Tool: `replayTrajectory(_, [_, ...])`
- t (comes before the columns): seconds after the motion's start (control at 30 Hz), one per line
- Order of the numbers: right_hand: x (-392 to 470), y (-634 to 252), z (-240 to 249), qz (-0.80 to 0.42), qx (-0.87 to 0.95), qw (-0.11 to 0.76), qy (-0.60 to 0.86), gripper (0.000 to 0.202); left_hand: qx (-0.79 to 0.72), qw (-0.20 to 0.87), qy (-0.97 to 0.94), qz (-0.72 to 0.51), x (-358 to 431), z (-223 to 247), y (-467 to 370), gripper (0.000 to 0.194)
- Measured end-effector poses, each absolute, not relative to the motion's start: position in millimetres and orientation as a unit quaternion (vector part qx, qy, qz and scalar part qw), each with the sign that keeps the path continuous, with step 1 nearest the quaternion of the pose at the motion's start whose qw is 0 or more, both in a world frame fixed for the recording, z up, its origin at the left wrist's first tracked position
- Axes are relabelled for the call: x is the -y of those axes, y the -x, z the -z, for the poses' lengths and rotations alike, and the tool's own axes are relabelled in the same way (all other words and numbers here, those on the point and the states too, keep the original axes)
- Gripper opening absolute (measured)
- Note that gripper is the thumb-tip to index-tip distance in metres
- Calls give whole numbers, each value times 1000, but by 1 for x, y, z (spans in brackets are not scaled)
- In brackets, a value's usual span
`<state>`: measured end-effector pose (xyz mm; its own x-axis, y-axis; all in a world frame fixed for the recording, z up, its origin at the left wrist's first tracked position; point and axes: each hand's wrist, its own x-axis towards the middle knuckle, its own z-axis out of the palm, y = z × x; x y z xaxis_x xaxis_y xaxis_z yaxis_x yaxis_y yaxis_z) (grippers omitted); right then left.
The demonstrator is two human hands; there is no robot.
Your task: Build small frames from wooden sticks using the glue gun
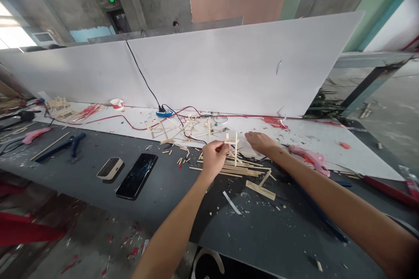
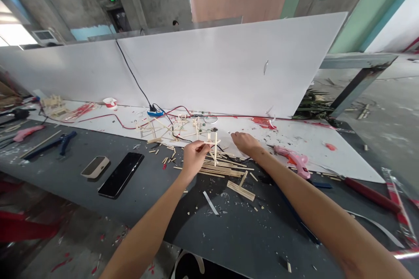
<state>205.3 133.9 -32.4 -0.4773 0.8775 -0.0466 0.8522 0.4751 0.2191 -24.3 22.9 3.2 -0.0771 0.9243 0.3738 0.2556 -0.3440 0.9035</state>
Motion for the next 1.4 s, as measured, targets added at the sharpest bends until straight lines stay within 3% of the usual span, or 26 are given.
replayTrajectory(0.4, [-130, -199, 27, -92, -866, 100, -481, 30, -485, 342, -454, -665, -42, -5, 49, 40])
replayTrajectory(1.4, [-118, -193, 15, -72, -843, 83, -527, 28, -490, 351, -469, -646, -44, 4, 43, 40])
